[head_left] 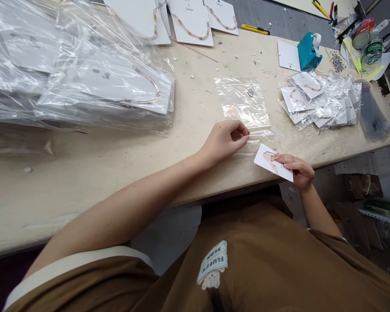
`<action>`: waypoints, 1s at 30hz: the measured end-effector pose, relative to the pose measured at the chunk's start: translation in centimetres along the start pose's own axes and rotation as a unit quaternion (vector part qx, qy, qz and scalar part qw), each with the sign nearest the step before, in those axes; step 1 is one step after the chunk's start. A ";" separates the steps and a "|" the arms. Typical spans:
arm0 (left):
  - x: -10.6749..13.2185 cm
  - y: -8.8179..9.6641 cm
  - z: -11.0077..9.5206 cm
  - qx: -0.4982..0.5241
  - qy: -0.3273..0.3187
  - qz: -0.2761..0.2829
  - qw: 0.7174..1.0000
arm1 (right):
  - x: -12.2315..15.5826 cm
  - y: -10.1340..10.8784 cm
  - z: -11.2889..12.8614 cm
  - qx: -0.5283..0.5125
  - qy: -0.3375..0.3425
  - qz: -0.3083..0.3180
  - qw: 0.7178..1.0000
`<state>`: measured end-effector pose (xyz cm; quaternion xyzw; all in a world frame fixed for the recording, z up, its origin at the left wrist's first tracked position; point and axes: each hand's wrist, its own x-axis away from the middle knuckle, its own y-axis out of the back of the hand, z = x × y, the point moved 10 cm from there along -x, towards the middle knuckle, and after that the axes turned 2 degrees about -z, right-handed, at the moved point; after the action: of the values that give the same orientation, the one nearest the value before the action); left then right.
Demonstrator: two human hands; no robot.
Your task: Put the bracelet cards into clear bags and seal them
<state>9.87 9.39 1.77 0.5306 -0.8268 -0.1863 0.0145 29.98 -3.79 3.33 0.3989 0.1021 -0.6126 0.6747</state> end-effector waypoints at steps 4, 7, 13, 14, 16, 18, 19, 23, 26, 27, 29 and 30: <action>0.0 0.1 -0.6 -0.043 -0.034 0.000 0.998 | -0.2 -0.2 0.6 0.001 0.015 0.008 1.000; 0.1 -1.0 -1.4 -0.151 -0.102 0.033 0.983 | -0.4 -0.2 0.8 0.001 0.022 0.010 1.000; -0.1 -1.5 -0.9 -0.186 -0.090 0.030 0.978 | -0.6 -0.4 0.9 -0.002 0.027 0.019 0.999; -0.2 -1.4 -0.9 -0.175 -0.083 0.025 0.981 | -0.6 -0.4 1.0 -0.002 0.028 0.020 0.999; -0.3 -1.2 -0.9 -0.145 -0.065 0.019 0.987 | -0.7 -0.5 1.0 -0.002 0.026 0.021 0.999; -0.5 -0.8 -0.6 -0.116 -0.038 0.012 0.992 | -0.7 -0.5 1.0 -0.003 0.024 0.022 0.999; -0.6 -0.5 -0.4 -0.106 -0.023 0.003 0.994 | -0.7 -0.5 1.0 -0.003 0.022 0.022 1.000; -0.7 0.1 -1.0 -0.110 -0.044 -0.009 0.993 | -0.7 -0.4 0.6 -0.001 0.008 0.021 1.000; -0.2 -1.5 -2.5 -0.191 -0.155 0.053 0.968 | -0.5 -0.4 0.1 -0.017 -0.021 0.009 1.000; 0.0 -2.0 -2.7 -0.215 -0.176 0.065 0.958 | -0.4 -0.1 -0.3 -0.031 -0.040 -0.012 0.999; 0.2 -2.3 -2.7 -0.238 -0.188 0.070 0.950 | 0.1 1.2 -1.4 -0.063 -0.095 -0.090 0.989; 0.2 -2.3 -2.6 -0.241 -0.185 0.067 0.950 | 0.6 2.2 -2.1 -0.076 -0.125 -0.142 0.979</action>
<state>12.34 7.64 3.41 0.4108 -0.7792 -0.4733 0.0007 32.82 -2.94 2.47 0.2483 0.1192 -0.7373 0.6168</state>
